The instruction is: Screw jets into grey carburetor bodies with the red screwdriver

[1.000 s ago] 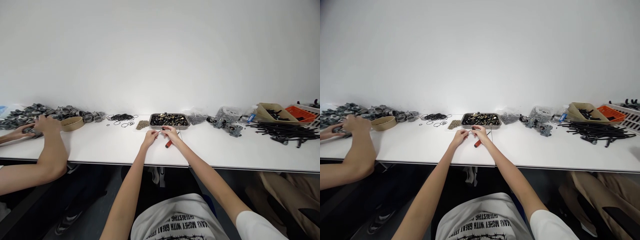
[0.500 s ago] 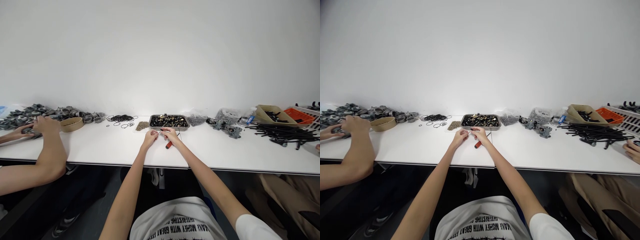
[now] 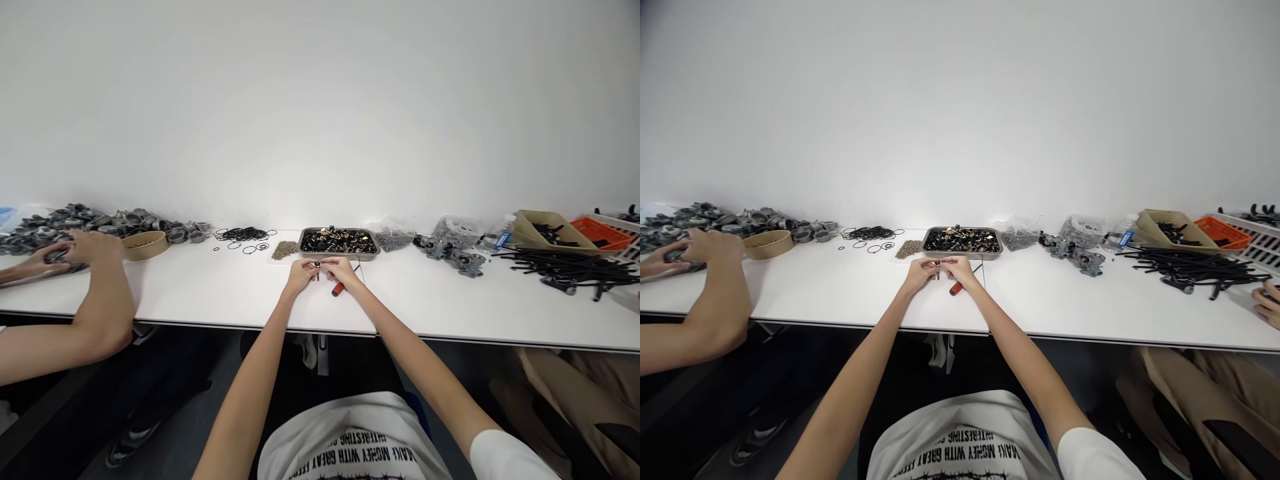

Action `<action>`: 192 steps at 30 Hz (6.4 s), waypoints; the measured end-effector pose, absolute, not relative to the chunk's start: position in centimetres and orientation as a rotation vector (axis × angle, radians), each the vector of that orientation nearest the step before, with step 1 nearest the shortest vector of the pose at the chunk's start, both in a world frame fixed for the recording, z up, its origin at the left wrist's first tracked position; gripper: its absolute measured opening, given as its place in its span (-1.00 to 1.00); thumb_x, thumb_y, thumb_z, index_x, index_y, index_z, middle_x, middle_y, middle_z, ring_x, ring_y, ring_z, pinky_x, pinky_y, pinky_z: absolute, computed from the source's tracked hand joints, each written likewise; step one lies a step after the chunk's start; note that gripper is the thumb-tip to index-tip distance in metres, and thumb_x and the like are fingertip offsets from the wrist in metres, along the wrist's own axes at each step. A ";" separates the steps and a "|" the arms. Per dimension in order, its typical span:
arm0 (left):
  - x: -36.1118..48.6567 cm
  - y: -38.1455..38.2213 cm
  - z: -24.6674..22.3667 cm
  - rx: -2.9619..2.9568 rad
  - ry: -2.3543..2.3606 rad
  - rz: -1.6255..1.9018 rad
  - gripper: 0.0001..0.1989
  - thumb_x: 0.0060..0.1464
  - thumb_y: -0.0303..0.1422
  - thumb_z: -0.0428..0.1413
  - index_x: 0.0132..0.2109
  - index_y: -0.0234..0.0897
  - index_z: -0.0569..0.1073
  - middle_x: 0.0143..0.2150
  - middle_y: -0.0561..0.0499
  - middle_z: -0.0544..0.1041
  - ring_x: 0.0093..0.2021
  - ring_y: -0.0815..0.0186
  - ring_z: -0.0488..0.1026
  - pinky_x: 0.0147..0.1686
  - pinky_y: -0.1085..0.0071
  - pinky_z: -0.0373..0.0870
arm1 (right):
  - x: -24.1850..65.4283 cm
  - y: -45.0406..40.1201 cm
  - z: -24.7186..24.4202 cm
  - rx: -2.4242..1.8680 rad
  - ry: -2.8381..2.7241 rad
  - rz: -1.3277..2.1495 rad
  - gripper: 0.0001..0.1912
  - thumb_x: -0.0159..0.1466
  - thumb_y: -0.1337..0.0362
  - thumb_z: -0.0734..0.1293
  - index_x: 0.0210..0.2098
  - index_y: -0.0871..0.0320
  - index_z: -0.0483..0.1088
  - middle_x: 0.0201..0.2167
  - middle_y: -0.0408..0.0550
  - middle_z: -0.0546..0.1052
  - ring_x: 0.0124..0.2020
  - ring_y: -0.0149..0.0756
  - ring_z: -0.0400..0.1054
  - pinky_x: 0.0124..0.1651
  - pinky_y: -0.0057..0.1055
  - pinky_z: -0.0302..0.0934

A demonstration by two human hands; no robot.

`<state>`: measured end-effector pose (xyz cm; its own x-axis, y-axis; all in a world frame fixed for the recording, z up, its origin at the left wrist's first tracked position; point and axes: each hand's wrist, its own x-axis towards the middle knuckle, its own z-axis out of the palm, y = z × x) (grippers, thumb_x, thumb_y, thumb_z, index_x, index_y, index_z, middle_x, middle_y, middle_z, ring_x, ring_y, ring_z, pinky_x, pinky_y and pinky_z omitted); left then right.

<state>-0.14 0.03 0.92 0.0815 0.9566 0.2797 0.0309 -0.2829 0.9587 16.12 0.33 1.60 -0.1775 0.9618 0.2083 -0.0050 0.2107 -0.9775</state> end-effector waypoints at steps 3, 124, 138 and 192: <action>-0.1 0.2 0.8 1.448 1.065 1.347 -0.77 -0.23 -0.46 0.36 -0.35 -0.38 0.52 -0.61 0.05 0.47 -0.65 0.40 0.35 -0.60 0.46 0.27 | 16.2 0.7 1.5 -0.953 -1.413 1.198 -0.76 0.12 0.32 0.38 -0.20 0.24 0.47 -0.65 -0.23 0.42 -0.66 -0.47 0.24 -0.59 -0.53 0.16; -0.8 1.0 0.2 1.200 1.066 1.535 -0.68 -0.14 -0.39 0.35 -0.32 -0.33 0.34 -0.59 0.05 0.48 -0.69 0.42 0.36 -0.70 0.50 0.21 | 16.2 -0.3 1.8 -1.073 -1.695 1.014 -0.83 0.17 0.29 0.31 -0.52 0.21 0.41 -0.63 -0.15 0.41 -0.67 -0.47 0.25 -0.61 -0.54 0.11; -1.2 1.3 0.3 1.032 1.358 1.709 -0.68 -0.05 -0.29 0.27 -0.32 -0.22 0.23 -0.61 0.14 0.42 -0.74 0.36 0.36 -0.77 0.51 0.15 | 16.2 -0.1 1.4 -1.049 -1.656 1.048 -0.88 0.26 0.22 0.28 -0.31 0.16 0.33 -0.51 -0.15 0.49 -0.68 -0.50 0.25 -0.63 -0.56 0.12; -1.4 1.7 -0.4 1.474 1.542 1.477 -0.82 -0.15 -0.43 0.32 -0.45 -0.28 0.44 -0.54 0.07 0.44 -0.51 0.35 0.33 -0.46 0.43 0.19 | 16.1 -0.3 1.5 -1.079 -1.748 1.028 -0.90 0.26 0.30 0.29 -0.38 0.18 0.38 -0.57 -0.14 0.50 -0.67 -0.50 0.24 -0.61 -0.58 0.12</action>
<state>-1.39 1.70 -0.39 -0.2554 0.9221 0.2906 0.3299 -0.1994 0.9227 16.15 -0.28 1.53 -0.2972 0.9293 0.2191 0.2604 0.2997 -0.9178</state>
